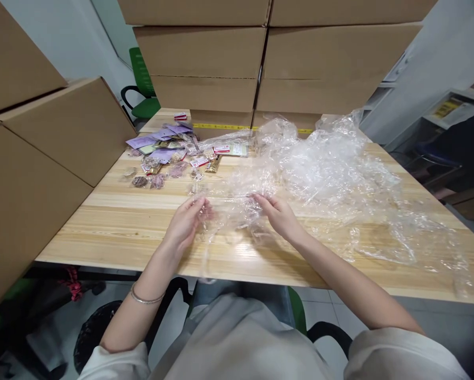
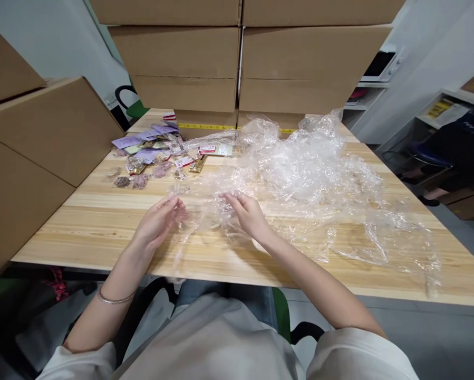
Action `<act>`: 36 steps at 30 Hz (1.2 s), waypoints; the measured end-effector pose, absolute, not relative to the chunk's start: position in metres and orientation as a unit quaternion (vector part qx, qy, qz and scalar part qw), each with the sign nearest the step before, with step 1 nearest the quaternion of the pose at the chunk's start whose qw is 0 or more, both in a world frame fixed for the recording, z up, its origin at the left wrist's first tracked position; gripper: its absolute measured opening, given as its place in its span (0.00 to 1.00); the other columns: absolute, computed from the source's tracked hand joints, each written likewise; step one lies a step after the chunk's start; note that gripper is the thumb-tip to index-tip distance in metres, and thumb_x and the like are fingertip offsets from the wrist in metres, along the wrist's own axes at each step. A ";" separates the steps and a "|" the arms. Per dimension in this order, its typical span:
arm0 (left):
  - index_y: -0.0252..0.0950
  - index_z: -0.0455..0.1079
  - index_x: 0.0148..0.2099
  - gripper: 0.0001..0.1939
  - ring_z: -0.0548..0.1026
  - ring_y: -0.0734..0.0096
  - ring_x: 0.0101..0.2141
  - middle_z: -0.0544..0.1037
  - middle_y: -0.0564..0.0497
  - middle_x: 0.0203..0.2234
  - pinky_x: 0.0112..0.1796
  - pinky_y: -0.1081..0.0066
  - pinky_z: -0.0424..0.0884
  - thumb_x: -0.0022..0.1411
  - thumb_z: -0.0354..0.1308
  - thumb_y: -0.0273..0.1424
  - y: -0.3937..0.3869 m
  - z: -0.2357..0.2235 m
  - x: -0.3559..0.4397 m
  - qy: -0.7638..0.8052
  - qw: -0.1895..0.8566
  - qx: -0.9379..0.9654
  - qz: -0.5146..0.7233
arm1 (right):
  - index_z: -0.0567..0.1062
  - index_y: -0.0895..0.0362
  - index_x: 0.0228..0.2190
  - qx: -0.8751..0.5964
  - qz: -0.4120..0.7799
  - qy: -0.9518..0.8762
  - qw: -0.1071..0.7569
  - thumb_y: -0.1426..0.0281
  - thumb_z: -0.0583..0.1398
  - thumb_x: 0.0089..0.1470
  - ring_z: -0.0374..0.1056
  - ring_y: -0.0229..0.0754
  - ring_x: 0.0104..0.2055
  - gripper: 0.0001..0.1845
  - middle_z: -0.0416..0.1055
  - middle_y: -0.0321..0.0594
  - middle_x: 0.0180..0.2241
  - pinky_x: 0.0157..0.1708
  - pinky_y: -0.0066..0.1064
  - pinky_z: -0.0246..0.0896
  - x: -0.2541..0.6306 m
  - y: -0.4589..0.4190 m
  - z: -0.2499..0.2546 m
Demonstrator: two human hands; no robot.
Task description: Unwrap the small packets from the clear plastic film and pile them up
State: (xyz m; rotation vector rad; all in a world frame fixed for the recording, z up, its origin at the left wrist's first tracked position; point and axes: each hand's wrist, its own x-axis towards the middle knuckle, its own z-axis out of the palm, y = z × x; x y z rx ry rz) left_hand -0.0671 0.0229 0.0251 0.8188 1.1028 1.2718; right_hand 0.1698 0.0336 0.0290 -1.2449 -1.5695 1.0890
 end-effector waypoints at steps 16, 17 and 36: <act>0.38 0.67 0.35 0.11 0.52 0.80 0.12 0.57 0.61 0.12 0.14 0.78 0.48 0.67 0.53 0.39 0.043 0.043 -0.079 0.537 0.411 0.525 0.517 | 0.75 0.56 0.26 -0.429 0.682 -0.476 0.352 0.58 0.67 0.45 0.67 0.38 0.33 0.14 0.71 0.38 0.30 0.36 0.33 0.63 0.189 0.027 0.037; 0.38 0.68 0.36 0.10 0.55 0.79 0.14 0.58 0.60 0.14 0.16 0.78 0.51 0.66 0.54 0.38 0.045 0.041 -0.078 0.546 0.396 0.518 0.526 | 0.74 0.56 0.27 -0.428 0.692 -0.466 0.346 0.59 0.69 0.44 0.68 0.40 0.34 0.15 0.72 0.38 0.31 0.37 0.34 0.64 0.186 0.026 0.034; 0.34 0.73 0.40 0.16 0.77 0.71 0.29 0.79 0.48 0.32 0.31 0.72 0.74 0.56 0.65 0.41 -0.016 -0.005 -0.025 0.420 0.711 0.247 0.507 | 0.52 0.48 0.60 -0.428 0.545 -0.514 0.506 0.69 0.58 0.51 0.72 0.48 0.52 0.37 0.72 0.46 0.49 0.53 0.49 0.67 0.145 -0.022 0.014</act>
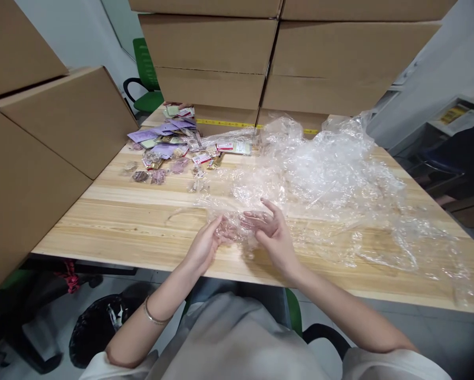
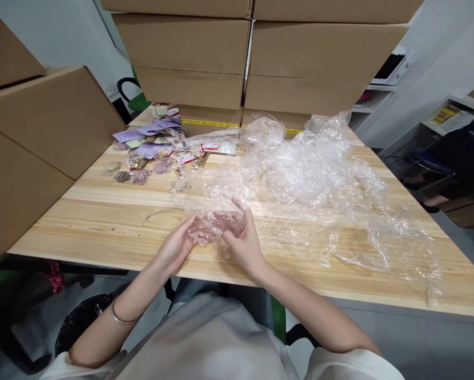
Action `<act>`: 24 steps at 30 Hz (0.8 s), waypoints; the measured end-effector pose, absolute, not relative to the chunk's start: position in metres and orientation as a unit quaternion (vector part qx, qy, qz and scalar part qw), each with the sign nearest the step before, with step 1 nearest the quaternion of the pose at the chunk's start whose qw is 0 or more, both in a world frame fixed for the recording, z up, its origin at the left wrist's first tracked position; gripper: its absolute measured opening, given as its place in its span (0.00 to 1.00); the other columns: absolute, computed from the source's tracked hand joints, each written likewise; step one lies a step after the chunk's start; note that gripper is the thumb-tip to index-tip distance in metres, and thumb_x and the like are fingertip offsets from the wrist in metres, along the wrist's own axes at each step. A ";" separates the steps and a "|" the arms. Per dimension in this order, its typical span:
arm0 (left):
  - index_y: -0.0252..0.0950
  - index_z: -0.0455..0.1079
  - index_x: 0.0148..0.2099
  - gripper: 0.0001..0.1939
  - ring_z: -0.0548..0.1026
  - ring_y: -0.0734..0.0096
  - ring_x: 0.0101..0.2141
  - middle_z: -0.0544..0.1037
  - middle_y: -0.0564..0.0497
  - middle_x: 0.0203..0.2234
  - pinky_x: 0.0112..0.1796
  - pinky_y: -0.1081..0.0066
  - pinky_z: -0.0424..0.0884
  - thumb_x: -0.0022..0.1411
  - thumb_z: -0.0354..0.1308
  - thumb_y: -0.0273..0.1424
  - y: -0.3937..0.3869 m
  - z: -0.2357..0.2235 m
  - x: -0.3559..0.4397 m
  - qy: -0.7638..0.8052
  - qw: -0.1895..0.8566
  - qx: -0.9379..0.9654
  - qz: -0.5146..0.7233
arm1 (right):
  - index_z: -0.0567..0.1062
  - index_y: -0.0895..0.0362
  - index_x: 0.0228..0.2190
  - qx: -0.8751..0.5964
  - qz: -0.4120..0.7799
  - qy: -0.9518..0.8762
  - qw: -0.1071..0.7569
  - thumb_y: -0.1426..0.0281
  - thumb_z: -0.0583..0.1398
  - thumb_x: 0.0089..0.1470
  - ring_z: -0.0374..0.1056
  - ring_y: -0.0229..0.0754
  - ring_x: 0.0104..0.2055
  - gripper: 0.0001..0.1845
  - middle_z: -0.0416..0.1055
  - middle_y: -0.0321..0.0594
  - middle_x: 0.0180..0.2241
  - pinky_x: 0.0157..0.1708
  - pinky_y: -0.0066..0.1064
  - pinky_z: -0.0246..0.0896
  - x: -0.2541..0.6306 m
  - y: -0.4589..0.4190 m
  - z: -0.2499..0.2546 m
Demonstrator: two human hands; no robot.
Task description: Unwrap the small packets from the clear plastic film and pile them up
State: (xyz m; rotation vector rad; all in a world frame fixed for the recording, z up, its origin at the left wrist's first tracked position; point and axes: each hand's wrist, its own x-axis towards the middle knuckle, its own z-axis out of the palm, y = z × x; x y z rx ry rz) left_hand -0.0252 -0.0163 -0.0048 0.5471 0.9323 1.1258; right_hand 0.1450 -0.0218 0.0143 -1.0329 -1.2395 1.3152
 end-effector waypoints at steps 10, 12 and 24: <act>0.36 0.71 0.43 0.20 0.51 0.84 0.08 0.57 0.65 0.10 0.09 0.81 0.48 0.55 0.66 0.45 -0.033 -0.009 -0.067 0.536 0.590 0.265 0.543 | 0.60 0.52 0.54 -0.602 0.422 -0.478 0.481 0.59 0.53 0.59 0.64 0.31 0.19 0.23 0.70 0.47 0.51 0.14 0.27 0.59 0.207 0.043 0.003; 0.37 0.69 0.37 0.20 0.52 0.82 0.07 0.58 0.64 0.09 0.09 0.80 0.48 0.56 0.64 0.48 -0.040 -0.012 -0.074 0.566 0.568 0.271 0.532 | 0.64 0.55 0.49 -0.622 0.427 -0.498 0.428 0.57 0.56 0.58 0.61 0.32 0.15 0.21 0.75 0.43 0.38 0.12 0.28 0.55 0.216 0.053 0.001; 0.30 0.67 0.56 0.27 0.77 0.42 0.40 0.77 0.36 0.34 0.37 0.57 0.71 0.62 0.56 0.45 -0.064 0.014 -0.124 0.773 0.037 0.597 0.209 | 0.72 0.61 0.50 -0.664 0.062 -0.698 0.260 0.61 0.47 0.64 0.72 0.52 0.34 0.23 0.75 0.53 0.37 0.35 0.45 0.65 0.231 0.005 0.032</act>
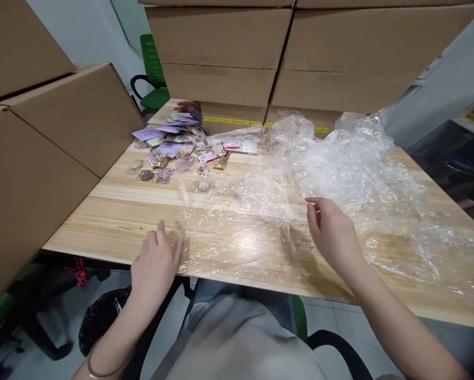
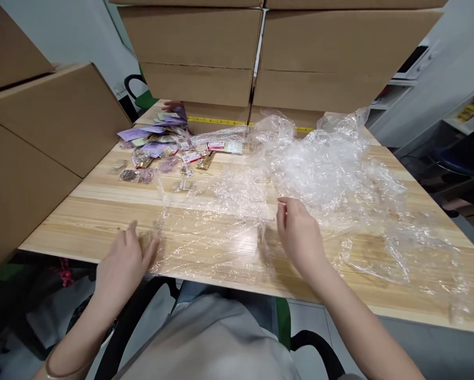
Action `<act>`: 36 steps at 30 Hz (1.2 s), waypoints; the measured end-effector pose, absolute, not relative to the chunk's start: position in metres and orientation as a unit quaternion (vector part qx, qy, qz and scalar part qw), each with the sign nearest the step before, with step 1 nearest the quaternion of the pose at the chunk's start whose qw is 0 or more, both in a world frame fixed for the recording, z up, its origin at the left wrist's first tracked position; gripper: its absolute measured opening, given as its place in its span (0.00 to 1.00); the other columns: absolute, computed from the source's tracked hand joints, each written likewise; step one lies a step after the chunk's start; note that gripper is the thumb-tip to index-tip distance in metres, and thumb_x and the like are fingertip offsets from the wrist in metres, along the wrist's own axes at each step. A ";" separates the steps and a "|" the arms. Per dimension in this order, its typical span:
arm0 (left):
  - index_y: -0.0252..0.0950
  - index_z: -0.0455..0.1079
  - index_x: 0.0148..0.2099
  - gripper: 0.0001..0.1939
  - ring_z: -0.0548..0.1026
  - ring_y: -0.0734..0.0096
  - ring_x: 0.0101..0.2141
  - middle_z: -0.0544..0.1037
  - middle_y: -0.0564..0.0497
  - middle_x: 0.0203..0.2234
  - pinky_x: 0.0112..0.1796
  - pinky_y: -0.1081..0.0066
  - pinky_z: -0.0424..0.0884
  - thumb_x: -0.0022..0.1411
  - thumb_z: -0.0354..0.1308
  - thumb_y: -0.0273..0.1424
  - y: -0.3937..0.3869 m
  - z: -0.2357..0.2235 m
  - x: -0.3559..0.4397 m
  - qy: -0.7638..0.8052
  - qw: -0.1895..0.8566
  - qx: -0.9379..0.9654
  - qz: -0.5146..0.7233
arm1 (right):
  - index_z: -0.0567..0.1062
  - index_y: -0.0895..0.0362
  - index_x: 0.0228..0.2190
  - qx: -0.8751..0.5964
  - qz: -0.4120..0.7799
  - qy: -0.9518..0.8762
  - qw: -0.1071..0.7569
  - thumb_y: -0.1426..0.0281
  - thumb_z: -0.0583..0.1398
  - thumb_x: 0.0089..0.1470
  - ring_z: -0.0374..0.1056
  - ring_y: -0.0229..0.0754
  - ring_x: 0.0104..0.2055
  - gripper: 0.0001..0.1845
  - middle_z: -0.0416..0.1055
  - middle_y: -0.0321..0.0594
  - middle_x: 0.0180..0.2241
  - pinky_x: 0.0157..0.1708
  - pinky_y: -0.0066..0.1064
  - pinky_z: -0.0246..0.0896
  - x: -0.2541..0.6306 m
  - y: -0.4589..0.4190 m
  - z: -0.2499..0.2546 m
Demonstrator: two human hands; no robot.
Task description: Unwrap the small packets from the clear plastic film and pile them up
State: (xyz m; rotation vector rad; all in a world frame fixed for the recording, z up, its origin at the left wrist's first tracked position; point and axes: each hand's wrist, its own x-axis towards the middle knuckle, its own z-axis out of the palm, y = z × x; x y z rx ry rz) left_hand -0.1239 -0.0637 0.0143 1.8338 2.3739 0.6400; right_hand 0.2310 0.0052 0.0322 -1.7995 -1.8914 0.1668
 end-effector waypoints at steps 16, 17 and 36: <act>0.47 0.50 0.71 0.32 0.41 0.52 0.69 0.47 0.47 0.70 0.65 0.47 0.38 0.69 0.46 0.49 0.013 -0.029 -0.107 0.444 0.132 0.883 0.080 | 0.54 0.51 0.67 -0.435 0.074 -0.891 0.104 0.43 0.50 0.59 0.31 0.60 0.71 0.42 0.38 0.49 0.70 0.66 0.59 0.34 0.172 0.020 -0.045; 0.48 0.52 0.70 0.31 0.42 0.51 0.69 0.48 0.47 0.70 0.65 0.47 0.39 0.69 0.47 0.49 0.013 -0.026 -0.107 0.443 0.142 0.881 0.088 | 0.54 0.51 0.67 -0.440 0.072 -0.889 0.104 0.42 0.50 0.59 0.32 0.60 0.71 0.42 0.39 0.49 0.70 0.66 0.58 0.34 0.174 0.019 -0.045; 0.28 0.71 0.51 0.32 0.77 0.40 0.45 0.79 0.29 0.44 0.42 0.58 0.70 0.52 0.60 0.47 0.157 0.022 -0.104 0.761 0.129 0.635 0.022 | 0.54 0.51 0.67 -0.454 0.086 -0.884 0.072 0.44 0.47 0.62 0.32 0.60 0.71 0.40 0.39 0.48 0.70 0.67 0.56 0.35 0.172 0.019 -0.039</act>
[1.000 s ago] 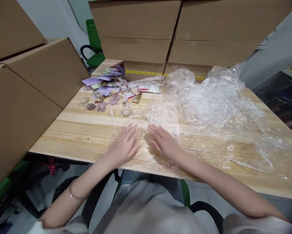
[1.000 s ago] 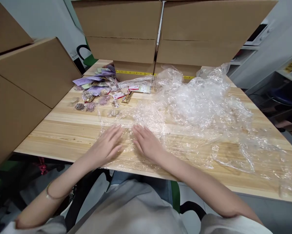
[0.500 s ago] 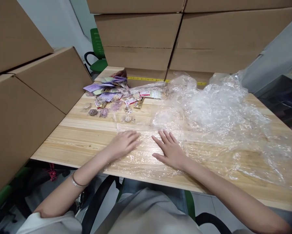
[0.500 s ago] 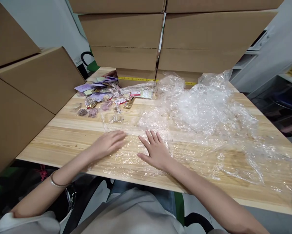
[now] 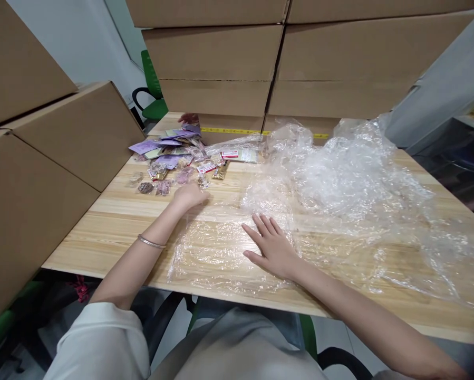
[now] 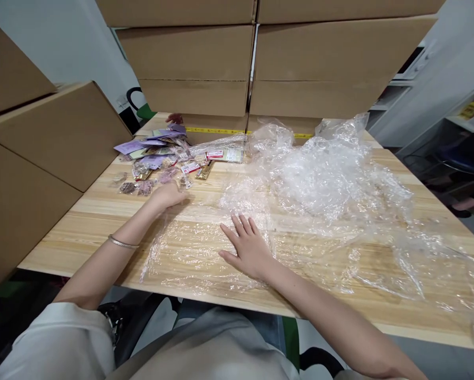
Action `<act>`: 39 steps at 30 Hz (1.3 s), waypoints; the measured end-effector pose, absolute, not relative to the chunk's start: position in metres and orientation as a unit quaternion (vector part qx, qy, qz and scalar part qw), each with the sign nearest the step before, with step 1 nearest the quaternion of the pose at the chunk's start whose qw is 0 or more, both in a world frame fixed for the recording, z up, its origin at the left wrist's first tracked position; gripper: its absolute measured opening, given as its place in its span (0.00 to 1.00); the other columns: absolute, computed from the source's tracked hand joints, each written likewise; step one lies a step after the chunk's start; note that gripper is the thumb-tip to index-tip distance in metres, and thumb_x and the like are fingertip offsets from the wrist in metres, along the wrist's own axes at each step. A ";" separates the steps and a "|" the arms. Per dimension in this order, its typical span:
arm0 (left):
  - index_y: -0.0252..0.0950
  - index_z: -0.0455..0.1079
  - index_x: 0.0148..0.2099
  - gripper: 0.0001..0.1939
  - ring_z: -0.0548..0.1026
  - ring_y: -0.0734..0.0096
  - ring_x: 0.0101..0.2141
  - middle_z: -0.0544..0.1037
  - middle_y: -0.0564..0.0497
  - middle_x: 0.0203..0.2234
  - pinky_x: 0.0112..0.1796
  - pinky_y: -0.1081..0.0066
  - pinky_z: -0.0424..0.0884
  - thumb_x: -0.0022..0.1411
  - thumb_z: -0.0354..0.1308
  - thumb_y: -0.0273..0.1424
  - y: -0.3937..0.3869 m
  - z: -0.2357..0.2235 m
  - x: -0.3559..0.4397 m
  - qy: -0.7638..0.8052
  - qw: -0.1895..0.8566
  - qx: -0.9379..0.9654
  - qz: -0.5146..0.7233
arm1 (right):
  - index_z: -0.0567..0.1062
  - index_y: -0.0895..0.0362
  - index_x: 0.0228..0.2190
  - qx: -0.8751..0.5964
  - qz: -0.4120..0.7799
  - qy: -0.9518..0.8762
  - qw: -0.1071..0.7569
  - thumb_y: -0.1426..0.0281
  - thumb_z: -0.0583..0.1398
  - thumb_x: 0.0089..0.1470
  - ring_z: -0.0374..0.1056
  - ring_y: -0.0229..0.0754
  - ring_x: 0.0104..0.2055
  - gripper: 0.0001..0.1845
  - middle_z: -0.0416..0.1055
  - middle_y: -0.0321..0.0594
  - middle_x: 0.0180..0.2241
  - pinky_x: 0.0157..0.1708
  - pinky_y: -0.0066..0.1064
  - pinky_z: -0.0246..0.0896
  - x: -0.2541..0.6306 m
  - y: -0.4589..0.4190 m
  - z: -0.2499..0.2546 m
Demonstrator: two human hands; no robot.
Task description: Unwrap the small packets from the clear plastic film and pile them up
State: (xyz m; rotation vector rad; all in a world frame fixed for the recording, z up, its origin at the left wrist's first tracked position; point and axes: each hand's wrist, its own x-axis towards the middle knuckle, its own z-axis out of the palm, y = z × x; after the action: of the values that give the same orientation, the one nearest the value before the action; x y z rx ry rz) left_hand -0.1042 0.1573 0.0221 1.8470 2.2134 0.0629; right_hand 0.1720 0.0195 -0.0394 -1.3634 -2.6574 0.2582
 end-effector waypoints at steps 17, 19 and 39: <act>0.27 0.65 0.54 0.33 0.76 0.44 0.43 0.77 0.33 0.44 0.41 0.58 0.69 0.59 0.50 0.52 0.145 0.062 -0.076 0.751 -0.075 0.648 0.105 | 0.51 0.58 0.68 -0.454 0.122 -0.877 0.099 0.46 0.48 0.62 0.32 0.58 0.72 0.42 0.41 0.49 0.70 0.68 0.55 0.32 0.171 0.021 -0.039; 0.33 0.65 0.50 0.26 0.76 0.53 0.38 0.77 0.40 0.40 0.36 0.63 0.68 0.58 0.53 0.47 0.110 0.069 -0.062 0.654 -0.067 0.743 0.126 | 0.45 0.62 0.68 -0.461 0.179 -0.859 0.134 0.52 0.48 0.63 0.32 0.56 0.72 0.42 0.41 0.52 0.70 0.68 0.55 0.34 0.173 0.023 -0.038; 0.47 0.63 0.63 0.24 0.62 0.59 0.63 0.63 0.52 0.65 0.61 0.56 0.61 0.67 0.48 0.29 0.007 0.036 -0.188 0.425 0.306 0.852 0.015 | 0.57 0.51 0.66 -0.347 0.269 -0.896 0.061 0.76 0.59 0.49 0.53 0.51 0.67 0.44 0.57 0.41 0.65 0.63 0.47 0.56 0.256 -0.044 0.009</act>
State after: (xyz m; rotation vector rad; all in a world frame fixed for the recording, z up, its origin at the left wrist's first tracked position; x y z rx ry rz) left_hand -0.1882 0.0074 0.0359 2.2536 1.1253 0.0396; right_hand 0.2562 -0.0445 0.0088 -1.0507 -2.7108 0.8145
